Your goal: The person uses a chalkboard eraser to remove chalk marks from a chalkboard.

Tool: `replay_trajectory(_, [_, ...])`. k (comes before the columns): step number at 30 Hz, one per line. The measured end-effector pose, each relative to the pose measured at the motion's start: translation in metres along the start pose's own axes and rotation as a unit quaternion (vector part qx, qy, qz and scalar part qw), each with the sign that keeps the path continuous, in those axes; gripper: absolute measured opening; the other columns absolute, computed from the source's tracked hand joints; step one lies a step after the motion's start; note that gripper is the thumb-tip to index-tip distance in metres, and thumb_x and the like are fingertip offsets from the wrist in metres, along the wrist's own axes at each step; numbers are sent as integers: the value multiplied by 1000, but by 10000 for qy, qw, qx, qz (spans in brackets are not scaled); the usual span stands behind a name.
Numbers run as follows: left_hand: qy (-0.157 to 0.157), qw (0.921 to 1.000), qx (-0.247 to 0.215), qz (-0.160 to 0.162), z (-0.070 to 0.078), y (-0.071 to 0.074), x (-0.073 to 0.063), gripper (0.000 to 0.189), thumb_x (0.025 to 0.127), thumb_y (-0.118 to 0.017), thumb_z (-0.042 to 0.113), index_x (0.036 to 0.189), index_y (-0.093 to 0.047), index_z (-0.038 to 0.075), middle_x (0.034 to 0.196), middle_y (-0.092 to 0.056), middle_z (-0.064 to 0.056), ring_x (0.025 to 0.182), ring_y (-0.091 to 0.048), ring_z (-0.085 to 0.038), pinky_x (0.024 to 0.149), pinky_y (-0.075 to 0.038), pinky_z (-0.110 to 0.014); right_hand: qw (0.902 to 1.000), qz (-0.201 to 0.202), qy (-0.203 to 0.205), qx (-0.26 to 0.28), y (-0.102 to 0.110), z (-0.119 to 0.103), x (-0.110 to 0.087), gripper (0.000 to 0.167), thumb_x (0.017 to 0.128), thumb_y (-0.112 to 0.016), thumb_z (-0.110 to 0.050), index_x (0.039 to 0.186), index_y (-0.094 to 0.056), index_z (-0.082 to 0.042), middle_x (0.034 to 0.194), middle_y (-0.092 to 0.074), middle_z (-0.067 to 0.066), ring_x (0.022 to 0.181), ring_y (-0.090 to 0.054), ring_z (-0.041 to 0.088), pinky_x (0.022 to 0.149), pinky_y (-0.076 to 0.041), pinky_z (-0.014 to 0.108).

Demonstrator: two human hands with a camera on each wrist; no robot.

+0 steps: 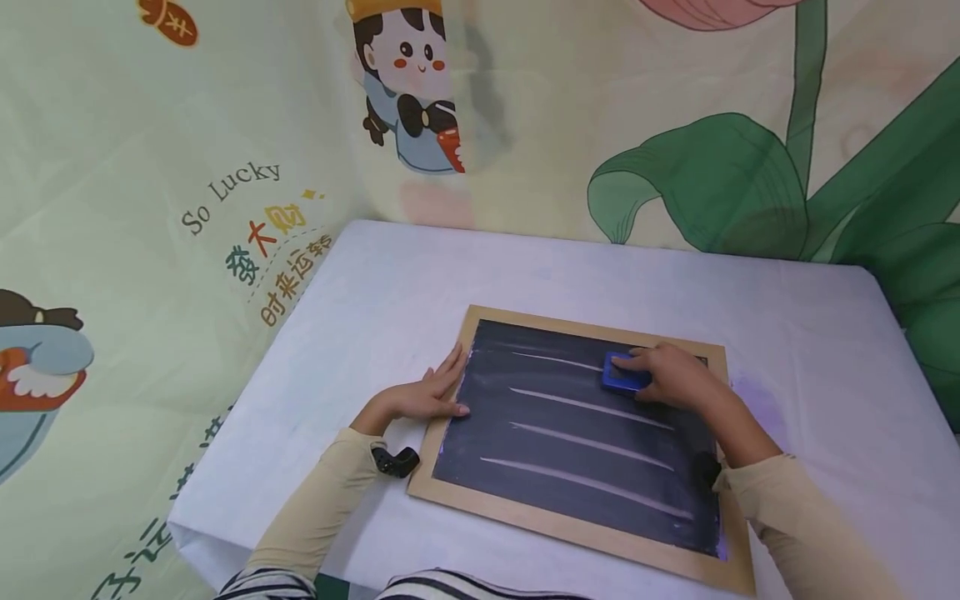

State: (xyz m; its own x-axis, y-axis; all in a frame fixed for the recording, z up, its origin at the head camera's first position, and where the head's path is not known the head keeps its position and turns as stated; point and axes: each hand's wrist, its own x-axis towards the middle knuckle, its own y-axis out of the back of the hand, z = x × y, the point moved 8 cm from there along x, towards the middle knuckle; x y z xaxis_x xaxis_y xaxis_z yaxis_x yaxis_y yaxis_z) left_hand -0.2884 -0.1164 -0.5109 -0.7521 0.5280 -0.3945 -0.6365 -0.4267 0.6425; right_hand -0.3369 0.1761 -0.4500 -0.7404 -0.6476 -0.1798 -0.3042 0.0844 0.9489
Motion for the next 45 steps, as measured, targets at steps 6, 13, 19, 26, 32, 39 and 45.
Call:
replay_trajectory(6, [-38, 10000, 29, 9, 4, 0, 1, 97, 88, -57, 39, 144, 18, 15, 146, 34, 1, 137, 24, -14, 110, 9, -53, 9997, -33, 219, -107, 2, -33, 34, 57, 71, -76, -16, 125, -57, -10, 123, -56, 23, 92, -55, 31, 73, -47, 45])
replay_trajectory(13, [-45, 10000, 27, -12, 11, 1, 0, 98, 87, -58, 38, 144, 18, 14, 146, 34, 0, 137, 24, -15, 110, 9, -53, 9980, -241, 487, -315, 2, -78, 74, 60, 73, -75, -20, 129, -53, -13, 121, -60, 15, 91, -56, 27, 73, -47, 39])
replay_trajectory(19, [-8, 10000, 4, 16, 13, -1, -2, 98, 87, -59, 36, 144, 17, 12, 147, 33, -2, 137, 23, -16, 109, 8, -54, 9971, -294, 554, -443, -2, -111, 103, 60, 75, -74, -23, 130, -52, -17, 118, -62, 12, 87, -59, 22, 75, -49, 38])
replay_trajectory(26, [105, 9999, 32, -61, 13, -4, -2, 99, 87, -58, 40, 143, 20, 14, 146, 34, 0, 136, 24, -12, 110, 7, -51, 9973, -166, 499, -514, -7, -132, 121, 60, 76, -73, -23, 132, -50, -20, 117, -62, 12, 89, -58, 26, 78, -48, 40])
replay_trajectory(32, [-17, 10000, 15, 42, 14, 0, -2, 98, 88, -58, 36, 143, 19, 9, 147, 33, -3, 137, 22, -16, 110, 6, -53, 9985, -79, 317, -432, -9, -137, 128, 60, 79, -71, -23, 134, -48, -21, 130, -53, 14, 107, -53, 34, 85, -47, 45])
replay_trajectory(39, [63, 9999, 44, 99, 9, 0, -1, 96, 88, -57, 37, 143, 18, 10, 147, 32, -3, 138, 20, -18, 110, 6, -54, 9998, -5, 205, 59, -12, -140, 126, 62, 83, -67, -26, 138, -41, -19, 140, -42, 14, 124, -43, 36, 97, -41, 47])
replay_trajectory(45, [26, 9999, 63, 86, 8, 0, 1, 96, 89, -56, 37, 143, 18, 11, 147, 32, -4, 138, 19, -19, 110, 5, -54, 9996, 76, 261, -38, -15, -144, 127, 56, 85, -65, -17, 137, -44, -24, 145, -36, 11, 124, -41, 39, 98, -35, 55])
